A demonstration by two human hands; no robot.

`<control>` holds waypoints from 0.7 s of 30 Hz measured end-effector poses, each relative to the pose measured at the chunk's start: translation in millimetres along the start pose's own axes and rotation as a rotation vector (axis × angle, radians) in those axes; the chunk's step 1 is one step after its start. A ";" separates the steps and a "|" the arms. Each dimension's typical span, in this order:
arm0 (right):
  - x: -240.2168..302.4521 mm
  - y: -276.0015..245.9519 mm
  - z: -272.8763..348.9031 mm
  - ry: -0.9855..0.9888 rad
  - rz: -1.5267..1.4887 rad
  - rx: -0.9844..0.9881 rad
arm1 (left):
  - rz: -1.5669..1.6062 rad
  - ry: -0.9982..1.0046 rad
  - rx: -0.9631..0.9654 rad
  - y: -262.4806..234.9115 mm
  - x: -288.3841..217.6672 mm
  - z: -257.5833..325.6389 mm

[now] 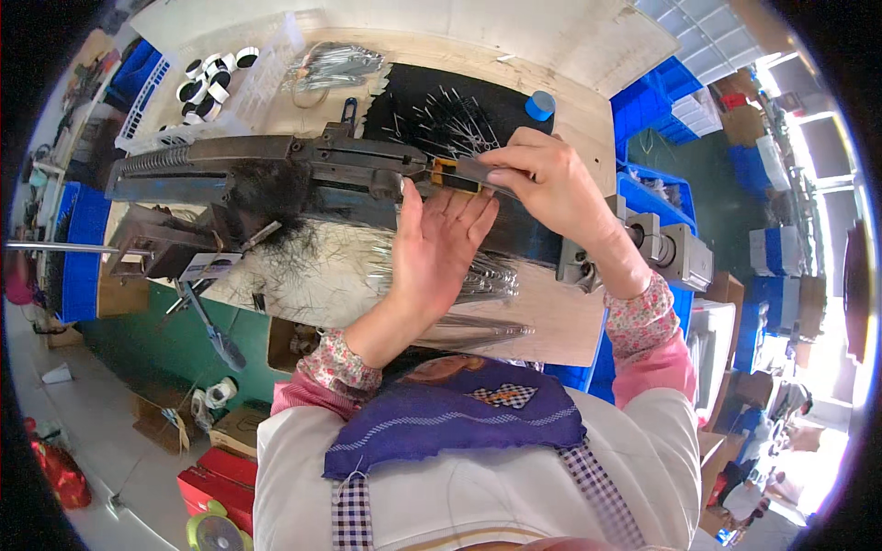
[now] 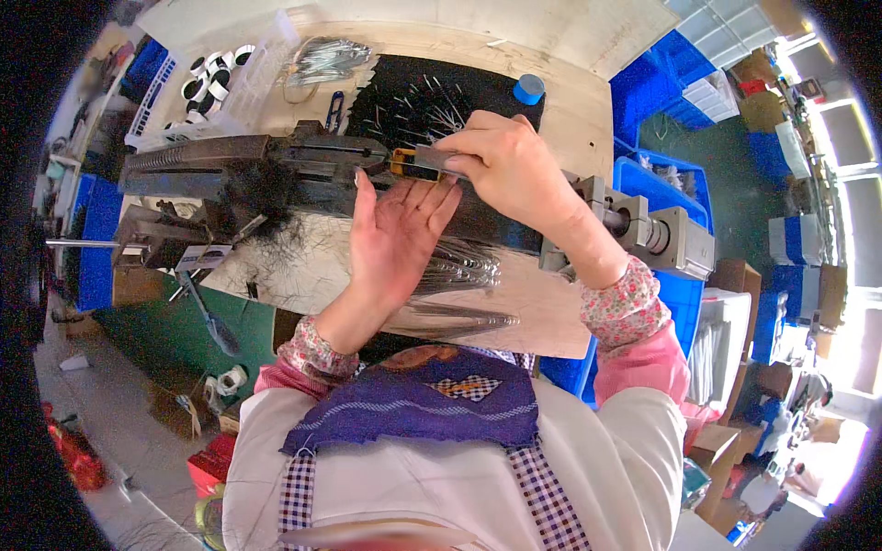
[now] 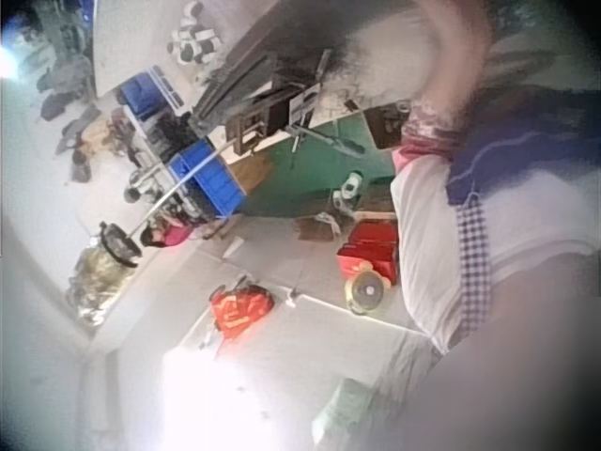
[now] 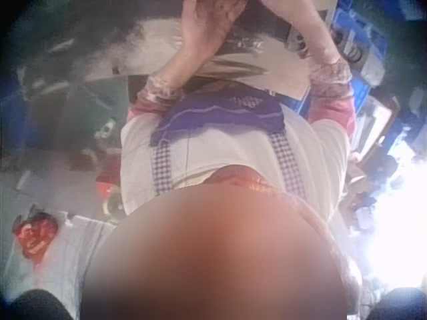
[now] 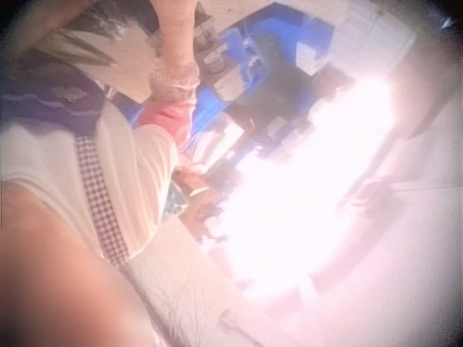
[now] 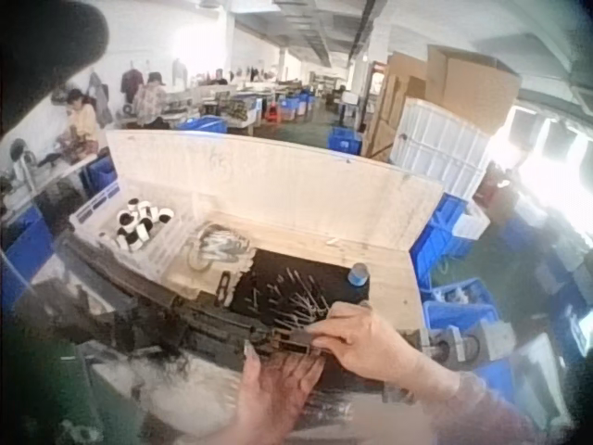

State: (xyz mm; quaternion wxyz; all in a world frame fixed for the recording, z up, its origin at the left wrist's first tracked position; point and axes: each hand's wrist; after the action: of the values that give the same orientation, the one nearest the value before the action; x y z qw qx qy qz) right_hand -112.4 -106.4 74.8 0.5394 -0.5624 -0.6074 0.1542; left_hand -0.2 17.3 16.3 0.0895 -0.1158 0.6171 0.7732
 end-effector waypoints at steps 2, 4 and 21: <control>2.2 7.2 -4.3 -0.078 0.046 -0.024 | -0.011 0.007 -0.018 -0.4 2.4 -1.2; 4.6 11.3 -8.5 -0.133 0.098 -0.032 | -0.052 0.030 0.017 -3.1 0.3 -1.9; 12.1 20.1 -6.7 -0.353 0.292 -0.033 | -0.079 -0.021 0.034 -0.5 -8.4 -2.9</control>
State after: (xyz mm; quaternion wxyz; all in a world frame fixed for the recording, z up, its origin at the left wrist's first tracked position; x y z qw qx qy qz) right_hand -93.8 -92.5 67.1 0.3873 -0.6174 -0.6070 0.3168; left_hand 8.2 14.6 17.7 0.1286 -0.1305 0.6239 0.7597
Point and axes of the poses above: each hand's wrist, its own z-axis away from the middle knuckle, its own y-axis out of the palm, x = y × z, and after that the axes turned 7 degrees about -y, right-handed
